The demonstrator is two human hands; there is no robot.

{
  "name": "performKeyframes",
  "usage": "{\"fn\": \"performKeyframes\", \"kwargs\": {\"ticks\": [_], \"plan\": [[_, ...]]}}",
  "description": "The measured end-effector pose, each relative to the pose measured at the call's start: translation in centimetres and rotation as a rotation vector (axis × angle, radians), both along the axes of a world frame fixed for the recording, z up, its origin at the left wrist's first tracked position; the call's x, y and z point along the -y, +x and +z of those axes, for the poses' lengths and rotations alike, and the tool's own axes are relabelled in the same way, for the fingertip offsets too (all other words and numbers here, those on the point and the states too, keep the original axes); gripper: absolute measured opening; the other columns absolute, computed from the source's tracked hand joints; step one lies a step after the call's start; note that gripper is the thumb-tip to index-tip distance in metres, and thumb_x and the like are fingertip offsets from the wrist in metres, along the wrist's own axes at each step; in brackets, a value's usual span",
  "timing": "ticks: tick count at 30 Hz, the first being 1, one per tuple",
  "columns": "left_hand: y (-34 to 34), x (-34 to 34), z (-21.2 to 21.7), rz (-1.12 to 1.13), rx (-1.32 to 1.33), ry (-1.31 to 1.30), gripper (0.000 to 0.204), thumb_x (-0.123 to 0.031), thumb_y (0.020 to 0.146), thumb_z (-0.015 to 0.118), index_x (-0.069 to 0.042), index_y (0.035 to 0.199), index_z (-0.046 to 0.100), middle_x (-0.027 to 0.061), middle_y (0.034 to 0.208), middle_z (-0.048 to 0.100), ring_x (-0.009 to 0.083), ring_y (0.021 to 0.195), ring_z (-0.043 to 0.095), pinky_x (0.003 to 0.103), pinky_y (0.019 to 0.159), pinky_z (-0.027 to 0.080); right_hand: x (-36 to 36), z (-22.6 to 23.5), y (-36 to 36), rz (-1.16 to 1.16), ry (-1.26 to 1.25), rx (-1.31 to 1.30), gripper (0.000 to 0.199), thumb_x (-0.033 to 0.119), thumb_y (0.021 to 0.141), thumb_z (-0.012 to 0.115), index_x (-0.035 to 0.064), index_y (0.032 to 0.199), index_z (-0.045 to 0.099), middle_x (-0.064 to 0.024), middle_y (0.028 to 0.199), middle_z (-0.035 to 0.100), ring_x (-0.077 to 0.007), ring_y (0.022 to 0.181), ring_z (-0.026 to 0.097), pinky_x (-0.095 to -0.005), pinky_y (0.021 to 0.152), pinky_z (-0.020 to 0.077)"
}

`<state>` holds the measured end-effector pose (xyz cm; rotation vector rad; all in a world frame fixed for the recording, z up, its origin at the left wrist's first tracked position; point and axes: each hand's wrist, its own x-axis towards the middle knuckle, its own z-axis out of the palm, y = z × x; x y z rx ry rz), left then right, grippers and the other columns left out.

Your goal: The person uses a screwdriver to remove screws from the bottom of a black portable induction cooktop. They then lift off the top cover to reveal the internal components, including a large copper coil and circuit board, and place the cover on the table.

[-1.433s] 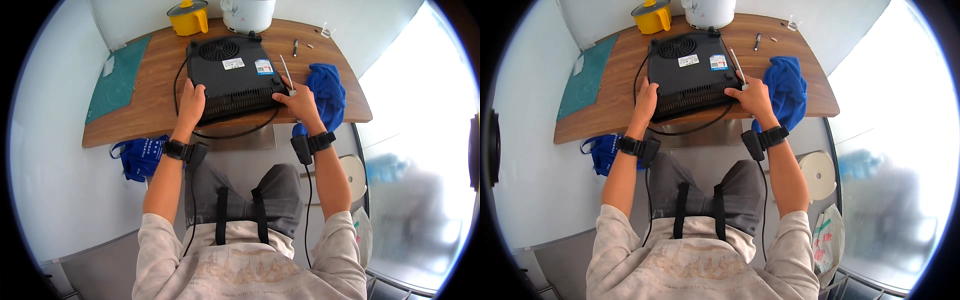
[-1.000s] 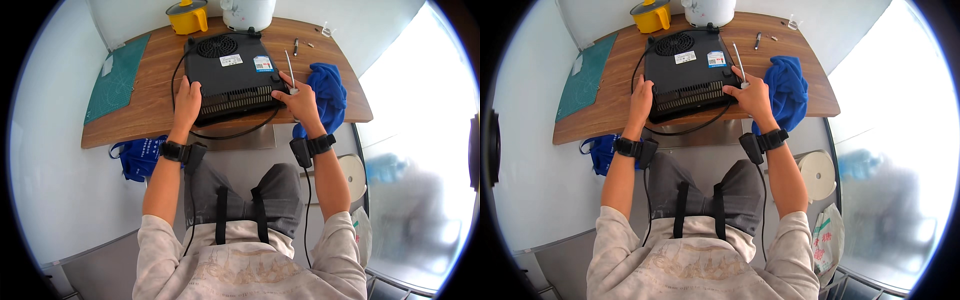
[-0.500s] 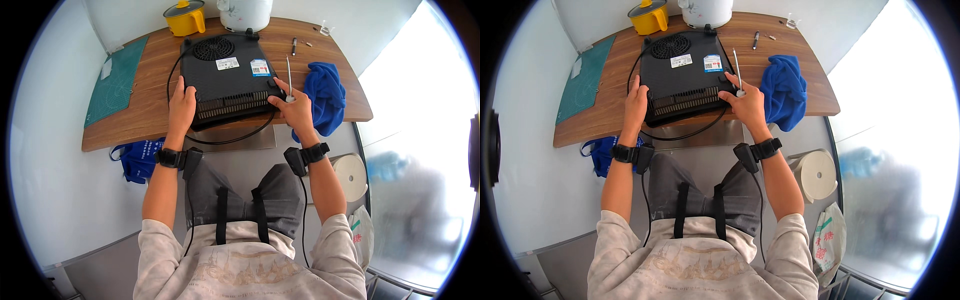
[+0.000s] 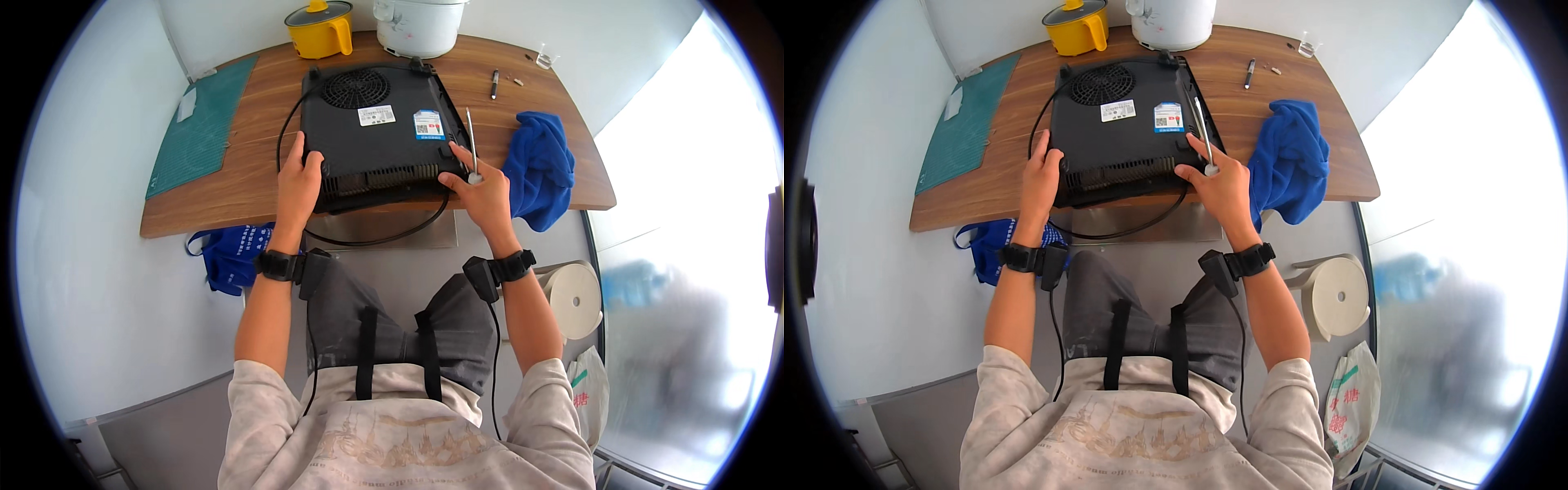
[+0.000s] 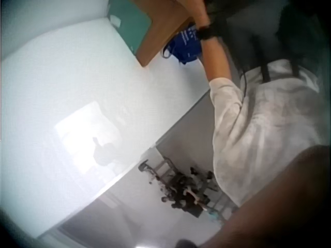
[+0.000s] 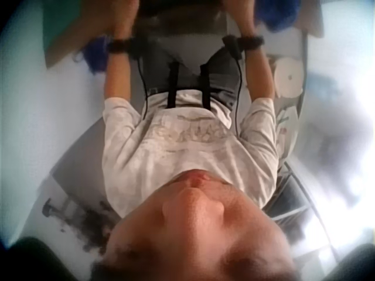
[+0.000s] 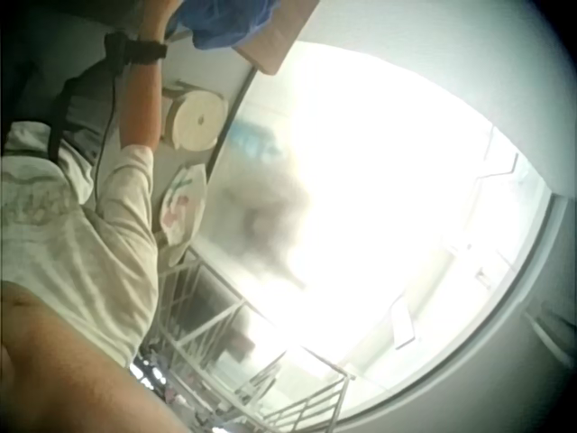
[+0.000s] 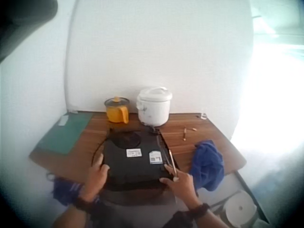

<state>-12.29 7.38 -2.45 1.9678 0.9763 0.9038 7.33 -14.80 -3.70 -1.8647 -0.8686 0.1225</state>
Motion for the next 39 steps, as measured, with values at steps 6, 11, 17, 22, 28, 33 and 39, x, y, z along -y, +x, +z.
{"fn": "performKeyframes", "kwargs": {"ticks": [6, 11, 17, 22, 28, 33, 39], "plan": [[-0.3, 0.5, 0.3, -0.027, 0.016, -0.159, 0.066, -0.029, 0.091, 0.051, 0.002, 0.148, 0.04, 0.0255, 0.118, 0.065, 0.0319, 0.106, 0.063, 0.035, 0.095, 0.046, 0.0, 0.7, -0.8, -0.004, -0.078, -0.162, 0.059, 0.021, 0.075, 0.086, 0.0167, 0.131, 0.066, -0.0164, 0.124, 0.068, -0.0265, 0.101, 0.071, -0.0312, 0.09, 0.0516], [-0.4, -0.7, -1.5, -0.036, 0.055, -0.152, 0.064, -0.029, 0.091, 0.054, 0.0, 0.147, 0.043, 0.0241, 0.131, 0.059, 0.0315, 0.122, 0.057, 0.035, 0.103, 0.043, -0.3, 0.2, -0.9, 0.012, 0.013, -0.077, 0.057, 0.019, 0.077, 0.084, 0.0155, 0.131, 0.066, -0.0169, 0.127, 0.066, -0.0291, 0.109, 0.068, -0.0328, 0.095, 0.0504], [-0.6, -1.7, -2.4, -0.072, 0.218, -0.285, 0.062, -0.025, 0.089, 0.06, 0.001, 0.144, 0.045, 0.0209, 0.141, 0.052, 0.0298, 0.129, 0.053, 0.035, 0.106, 0.041, -0.3, 0.2, -1.2, 0.032, 0.016, -0.003, 0.058, 0.022, 0.078, 0.083, 0.0123, 0.132, 0.064, -0.0178, 0.126, 0.067, -0.0324, 0.116, 0.065, -0.0353, 0.098, 0.0488], [-0.4, -1.6, -1.8, -0.104, 0.247, -0.319, 0.062, -0.023, 0.089, 0.063, 0.001, 0.143, 0.046, 0.0193, 0.141, 0.053, 0.0266, 0.128, 0.053, 0.033, 0.107, 0.041, 0.0, 0.2, -1.6, -0.068, -0.089, 0.039, 0.062, 0.032, 0.081, 0.081, 0.011, 0.135, 0.061, -0.0206, 0.114, 0.071, -0.0354, 0.104, 0.069, -0.036, 0.091, 0.0516], [-0.3, -1.4, -1.8, -0.084, 0.213, -0.309, 0.059, -0.019, 0.09, 0.062, 0.002, 0.142, 0.046, 0.0178, 0.137, 0.056, 0.0242, 0.125, 0.055, 0.032, 0.105, 0.042, 0.0, 0.7, -1.2, -0.057, -0.081, -0.103, 0.058, 0.027, 0.082, 0.081, 0.0122, 0.135, 0.062, -0.0204, 0.102, 0.073, -0.0349, 0.095, 0.071, -0.0342, 0.085, 0.0524], [-0.2, -0.9, -1.3, -0.109, 0.252, -0.33, 0.054, -0.012, 0.094, 0.06, 0.006, 0.142, 0.045, 0.0152, 0.135, 0.059, 0.0204, 0.122, 0.056, 0.03, 0.104, 0.042, 0.2, 1.2, -1.6, -0.059, -0.075, -0.139, 0.053, 0.022, 0.082, 0.081, 0.0162, 0.133, 0.065, -0.0193, 0.099, 0.073, -0.0298, 0.09, 0.072, -0.0313, 0.083, 0.0518], [-0.3, -0.7, -1.3, -0.129, 0.351, -0.347, 0.053, -0.018, 0.09, 0.064, 0.001, 0.138, 0.051, 0.0154, 0.127, 0.061, 0.0219, 0.114, 0.059, 0.031, 0.096, 0.046, 0.1, 2.0, -1.7, -0.078, -0.053, -0.096, 0.051, 0.022, 0.082, 0.081, 0.0189, 0.131, 0.067, -0.016, 0.089, 0.072, -0.0174, 0.065, 0.057, -0.0276, 0.07, 0.0497]]}}
